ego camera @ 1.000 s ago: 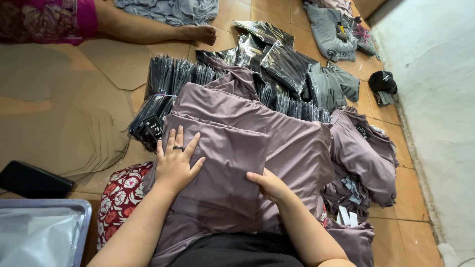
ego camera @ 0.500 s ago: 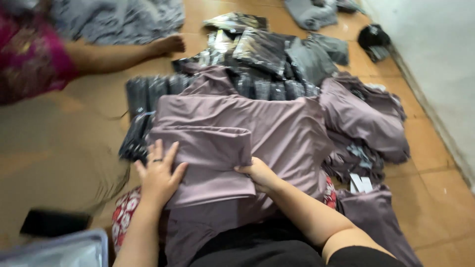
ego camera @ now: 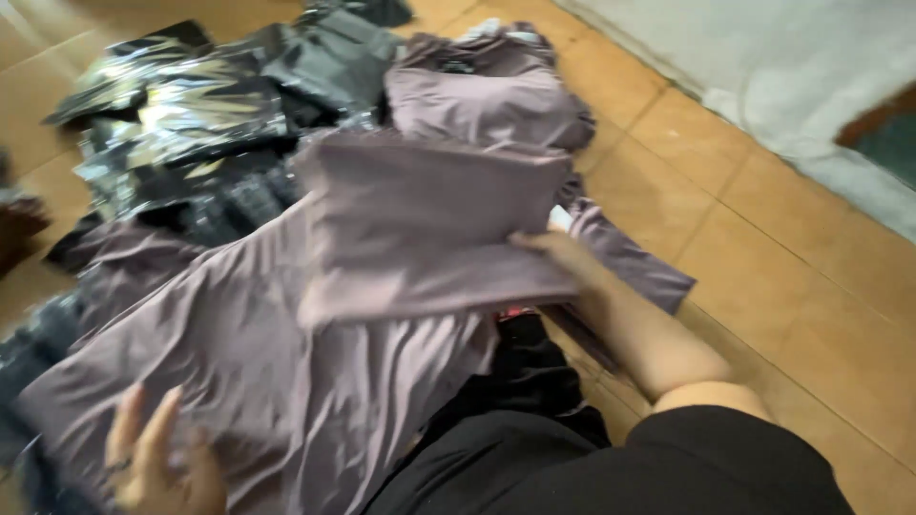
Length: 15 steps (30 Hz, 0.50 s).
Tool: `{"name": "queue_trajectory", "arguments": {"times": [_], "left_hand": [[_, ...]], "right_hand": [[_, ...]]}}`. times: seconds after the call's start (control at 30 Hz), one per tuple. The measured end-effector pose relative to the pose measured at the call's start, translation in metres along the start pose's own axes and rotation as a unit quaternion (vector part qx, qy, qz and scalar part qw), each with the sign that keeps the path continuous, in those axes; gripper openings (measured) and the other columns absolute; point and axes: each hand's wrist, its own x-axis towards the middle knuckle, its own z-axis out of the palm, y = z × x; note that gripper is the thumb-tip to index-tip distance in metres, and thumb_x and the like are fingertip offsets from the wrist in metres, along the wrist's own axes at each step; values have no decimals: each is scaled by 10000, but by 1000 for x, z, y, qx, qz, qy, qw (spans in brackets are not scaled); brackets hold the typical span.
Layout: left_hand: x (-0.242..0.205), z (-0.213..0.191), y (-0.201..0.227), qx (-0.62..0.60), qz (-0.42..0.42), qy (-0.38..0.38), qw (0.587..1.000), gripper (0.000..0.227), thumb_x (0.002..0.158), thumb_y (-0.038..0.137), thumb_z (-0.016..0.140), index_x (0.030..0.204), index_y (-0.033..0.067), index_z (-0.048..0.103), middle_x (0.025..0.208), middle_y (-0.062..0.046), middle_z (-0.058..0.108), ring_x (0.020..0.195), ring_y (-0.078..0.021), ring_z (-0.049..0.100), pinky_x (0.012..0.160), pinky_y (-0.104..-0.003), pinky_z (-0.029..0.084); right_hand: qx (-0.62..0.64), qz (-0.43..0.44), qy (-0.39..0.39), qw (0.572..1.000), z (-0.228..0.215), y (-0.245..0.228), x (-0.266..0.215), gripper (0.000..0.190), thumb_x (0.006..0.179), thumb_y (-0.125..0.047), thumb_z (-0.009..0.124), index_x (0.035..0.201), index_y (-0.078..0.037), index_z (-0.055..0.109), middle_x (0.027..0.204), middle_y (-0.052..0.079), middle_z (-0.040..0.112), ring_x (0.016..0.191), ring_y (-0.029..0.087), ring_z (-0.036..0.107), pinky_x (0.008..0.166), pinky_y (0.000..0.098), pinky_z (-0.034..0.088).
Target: The person folds a mauve long-sleeved shirt by hand on a small board placed on their lap. They smooth the fabric, fold the sleeves inward, and fold the body into a compact rectangle, repeating the process for multiple shirts.
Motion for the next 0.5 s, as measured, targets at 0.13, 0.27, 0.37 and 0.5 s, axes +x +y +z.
{"name": "queue_trajectory", "arguments": {"times": [0.13, 0.27, 0.37, 0.5], "left_hand": [[9, 60, -19, 13, 73, -57, 996, 333, 951, 7, 658, 1273, -2, 744, 1481, -332, 625, 1304, -552, 647, 1145, -577, 519], [-4, 97, -45, 60, 64, -105, 991, 365, 943, 32, 682, 1289, 122, 750, 1477, -222, 648, 1322, -477, 657, 1119, -533, 526], [-5, 107, -48, 78, 53, -129, 987, 346, 960, 71, 682, 1278, 185, 755, 1466, -172, 672, 1320, -407, 659, 1139, -481, 506], [-17, 113, -48, 169, 9, -158, 973, 351, 956, 184, 699, 1259, 354, 749, 1506, -18, 690, 1426, -250, 634, 1196, -396, 410]], "right_hand": [[-30, -138, 112, 984, -150, 44, 34, 326, 829, -217, 793, 1123, -81, 751, 1112, 46, 762, 990, 162, 716, 950, 286, 558], [-81, -18, 280, 956, -252, 106, 28, 473, 822, -344, 789, 1234, -119, 729, 1171, -17, 702, 1033, 137, 648, 931, 272, 493], [-39, 11, 313, 949, -325, 200, 47, 382, 812, -328, 820, 1111, -101, 747, 1020, -5, 710, 866, 143, 654, 782, 283, 511], [20, 98, 362, 927, -335, 258, 35, 477, 743, -300, 858, 1112, -21, 743, 1006, 86, 740, 849, 237, 695, 754, 357, 536]]}}
